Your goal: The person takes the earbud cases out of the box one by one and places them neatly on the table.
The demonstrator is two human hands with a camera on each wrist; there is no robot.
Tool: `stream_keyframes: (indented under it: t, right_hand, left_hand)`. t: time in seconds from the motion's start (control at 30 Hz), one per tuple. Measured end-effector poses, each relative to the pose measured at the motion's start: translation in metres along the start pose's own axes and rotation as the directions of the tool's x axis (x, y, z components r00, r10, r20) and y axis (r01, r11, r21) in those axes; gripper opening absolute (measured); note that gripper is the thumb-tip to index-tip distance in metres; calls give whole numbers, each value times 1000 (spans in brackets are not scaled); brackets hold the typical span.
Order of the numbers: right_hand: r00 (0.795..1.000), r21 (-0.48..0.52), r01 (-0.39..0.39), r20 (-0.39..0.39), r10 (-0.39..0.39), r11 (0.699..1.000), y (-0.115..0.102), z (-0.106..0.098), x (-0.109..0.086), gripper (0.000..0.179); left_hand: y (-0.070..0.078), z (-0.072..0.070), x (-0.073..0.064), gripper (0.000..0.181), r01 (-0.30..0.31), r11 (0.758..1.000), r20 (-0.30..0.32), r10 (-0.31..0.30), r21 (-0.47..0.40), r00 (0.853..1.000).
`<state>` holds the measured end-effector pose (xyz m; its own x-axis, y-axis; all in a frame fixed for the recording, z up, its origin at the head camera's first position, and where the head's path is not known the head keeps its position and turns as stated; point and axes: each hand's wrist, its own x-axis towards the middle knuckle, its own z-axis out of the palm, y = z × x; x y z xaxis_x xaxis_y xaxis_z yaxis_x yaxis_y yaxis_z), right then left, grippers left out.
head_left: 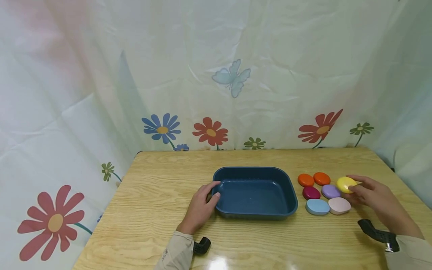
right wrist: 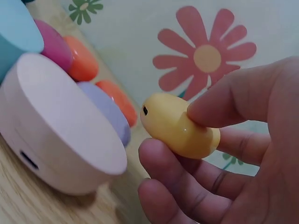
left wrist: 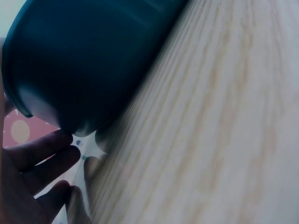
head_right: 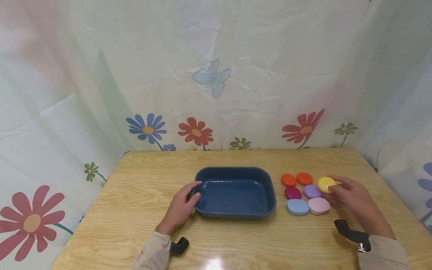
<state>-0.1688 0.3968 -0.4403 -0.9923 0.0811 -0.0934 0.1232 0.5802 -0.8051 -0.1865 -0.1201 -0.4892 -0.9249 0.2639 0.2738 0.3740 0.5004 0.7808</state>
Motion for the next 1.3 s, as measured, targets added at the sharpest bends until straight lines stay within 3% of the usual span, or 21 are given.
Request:
stream_keyframes:
  t: [0.3, 0.73, 0.93, 1.13, 1.3]
  right_hand:
    - [998, -42, -46, -43, 44, 998, 20, -3, 5, 61]
    - [997, -159, -76, -34, 72, 984, 21, -6, 2, 64]
    - [997, -264, -60, -59, 45, 963, 29, -10, 2, 62]
    - [997, -289, -61, -63, 45, 955, 27, -10, 0, 62]
    - [987, -363, -3, -149, -55, 932, 11, -6, -1, 53]
  left_hand:
    - [-1, -2, 0, 44, 21, 1000, -2, -21, 0, 1000]
    - [-2, -1, 1, 48, -17, 1000, -11, 17, -14, 1000]
    - [-1, 3, 4, 50, -2, 999, -12, 1, -36, 1000]
    - [0, 3, 7, 51, 12, 994, -4, -13, -111, 1000]
    - [1, -7, 9, 51, 8, 985, -52, -17, -174, 999]
